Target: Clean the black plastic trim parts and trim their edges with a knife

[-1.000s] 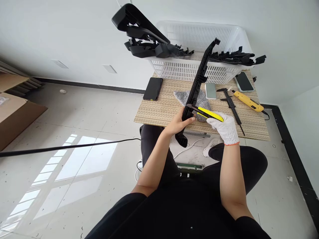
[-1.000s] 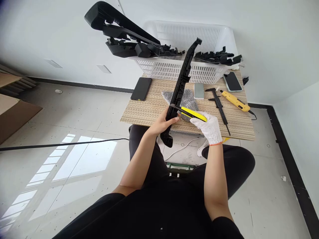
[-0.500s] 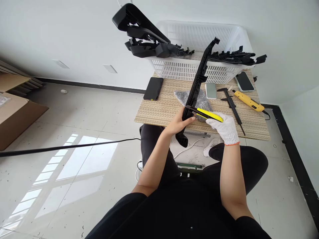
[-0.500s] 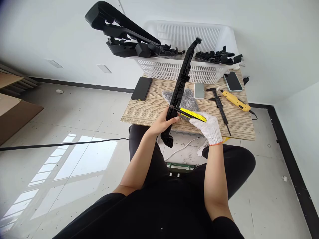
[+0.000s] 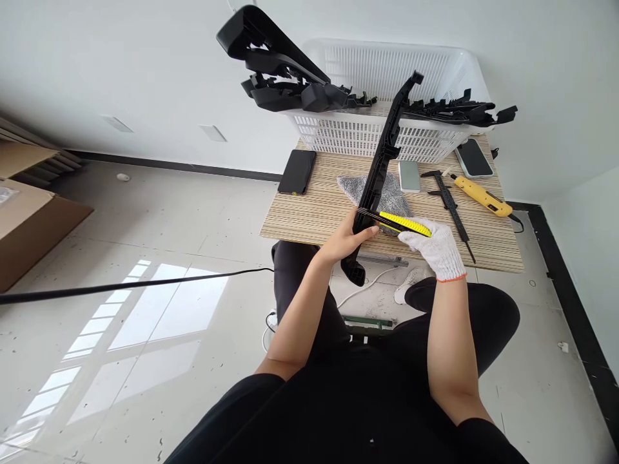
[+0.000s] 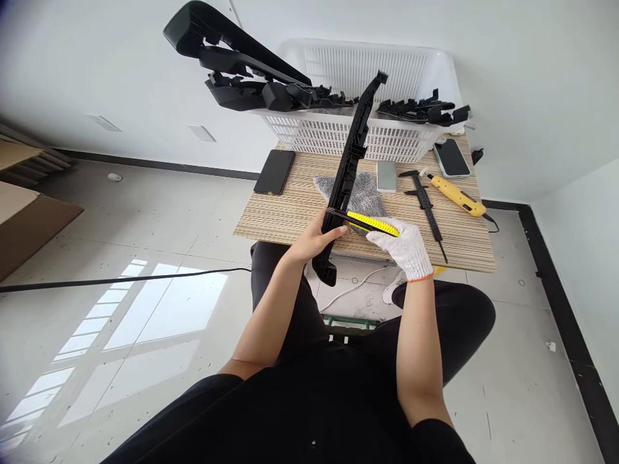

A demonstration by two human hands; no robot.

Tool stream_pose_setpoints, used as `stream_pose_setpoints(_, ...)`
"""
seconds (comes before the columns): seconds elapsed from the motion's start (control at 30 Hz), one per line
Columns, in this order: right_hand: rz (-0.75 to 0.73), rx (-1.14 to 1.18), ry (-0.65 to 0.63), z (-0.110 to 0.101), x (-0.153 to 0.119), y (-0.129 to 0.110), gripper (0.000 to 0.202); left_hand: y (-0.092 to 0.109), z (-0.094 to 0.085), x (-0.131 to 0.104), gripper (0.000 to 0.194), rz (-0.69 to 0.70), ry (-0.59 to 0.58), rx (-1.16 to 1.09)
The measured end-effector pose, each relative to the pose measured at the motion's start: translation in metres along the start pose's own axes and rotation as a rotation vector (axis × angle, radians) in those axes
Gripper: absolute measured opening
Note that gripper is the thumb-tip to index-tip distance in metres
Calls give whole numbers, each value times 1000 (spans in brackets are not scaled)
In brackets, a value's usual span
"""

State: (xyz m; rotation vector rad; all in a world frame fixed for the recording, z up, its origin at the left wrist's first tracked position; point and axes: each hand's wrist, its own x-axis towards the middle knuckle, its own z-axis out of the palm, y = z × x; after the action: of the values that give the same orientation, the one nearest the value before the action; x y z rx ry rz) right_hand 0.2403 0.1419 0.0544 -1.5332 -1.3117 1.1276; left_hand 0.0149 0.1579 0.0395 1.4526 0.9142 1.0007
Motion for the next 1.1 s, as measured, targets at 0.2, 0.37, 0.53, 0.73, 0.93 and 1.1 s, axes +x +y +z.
stream_pose_setpoints(0.2,-35,-7,36,1,-1,1,51,0,0,0,34,-3,-21,-39)
stream_pose_setpoints(0.37,-79,-23,139,2,-1,1,46,-1,0,1,37,-13,-2,-21)
stream_pose_setpoints(0.53,-69,-5,145,3,-1,0,43,-1,1,1,36,-12,-4,-29)
stream_pose_setpoints(0.73,-50,-11,98,3,-2,-1,45,0,0,1,35,-6,-12,-25)
stream_pose_setpoints(0.93,-23,35,97,2,0,2,45,1,0,1,35,-11,-6,-24)
stream_pose_setpoints(1.1,-54,15,154,2,-1,0,42,1,1,1,32,-17,-5,-37)
